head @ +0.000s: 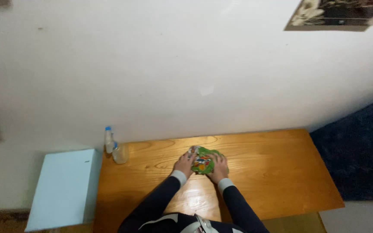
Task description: Wiping a wooden table using a spray bottle and a cloth.
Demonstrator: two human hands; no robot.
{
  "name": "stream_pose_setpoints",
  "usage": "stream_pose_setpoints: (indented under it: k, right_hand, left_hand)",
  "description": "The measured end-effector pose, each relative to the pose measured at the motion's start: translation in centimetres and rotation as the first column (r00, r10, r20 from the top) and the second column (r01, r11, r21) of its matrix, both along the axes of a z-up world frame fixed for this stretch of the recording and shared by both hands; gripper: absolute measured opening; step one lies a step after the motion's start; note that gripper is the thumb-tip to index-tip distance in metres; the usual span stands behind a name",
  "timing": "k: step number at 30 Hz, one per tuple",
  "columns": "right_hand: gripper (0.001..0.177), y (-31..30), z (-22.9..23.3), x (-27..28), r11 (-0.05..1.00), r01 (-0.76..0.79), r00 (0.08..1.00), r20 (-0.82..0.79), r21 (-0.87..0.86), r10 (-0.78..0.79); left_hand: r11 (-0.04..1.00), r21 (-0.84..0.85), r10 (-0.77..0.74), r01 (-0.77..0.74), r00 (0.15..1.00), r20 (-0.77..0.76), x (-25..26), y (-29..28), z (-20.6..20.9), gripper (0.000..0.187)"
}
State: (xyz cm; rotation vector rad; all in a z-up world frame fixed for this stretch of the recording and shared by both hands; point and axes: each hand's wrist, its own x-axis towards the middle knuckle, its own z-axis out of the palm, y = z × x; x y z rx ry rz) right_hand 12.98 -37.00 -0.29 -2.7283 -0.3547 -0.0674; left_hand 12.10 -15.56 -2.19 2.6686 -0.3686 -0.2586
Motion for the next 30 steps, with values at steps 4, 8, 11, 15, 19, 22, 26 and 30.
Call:
stream_pose_setpoints:
  k: [4,8,11,15,19,22,26,30]
  right_hand:
    - [0.095,7.7,0.5,-1.1,0.955,-0.277,0.961,0.038,0.101,0.275]
    - [0.095,15.7,0.7,-4.0,0.816,-0.573,0.819,0.017,0.079,0.574]
    - [0.100,20.8,2.0,-7.2,0.624,-0.781,0.618,-0.105,0.036,0.779]
    - [0.114,28.2,0.8,-11.8,0.335,-0.941,0.325,-0.145,0.046,0.934]
    - [0.113,33.9,2.9,-15.0,0.150,-0.988,0.121,-0.428,0.035,0.896]
    - [0.112,35.8,2.3,-15.5,0.111,-0.993,0.090,-0.402,0.030,0.911]
    - [0.098,33.5,-0.9,-14.3,0.192,-0.978,0.167,-0.252,0.078,0.953]
    - [0.096,26.1,0.3,-11.7,0.351,-0.926,0.319,-0.211,0.138,0.924]
  left_hand:
    - [0.980,0.037,0.198,-0.197,0.979,-0.055,-5.7,8.3,0.5,0.094]
    - [0.905,-0.010,0.425,-0.425,0.905,0.001,-13.9,16.3,-1.5,0.094]
    - [0.845,-0.132,0.535,-0.519,0.814,0.227,-22.8,21.3,-1.7,0.084]
    - [0.681,0.116,0.722,-0.723,0.689,0.053,-30.9,26.4,-0.5,0.089]
    - [0.580,0.369,0.813,-0.726,0.542,-0.213,-34.9,30.2,4.0,0.092]
    - [0.583,0.372,0.811,-0.722,0.546,-0.211,-36.5,33.0,1.1,0.095]
    - [0.631,0.234,0.754,-0.740,0.656,0.042,-35.5,33.0,-3.8,0.096]
    - [0.763,0.049,0.633,-0.645,0.760,0.149,-29.0,28.3,-4.2,0.095]
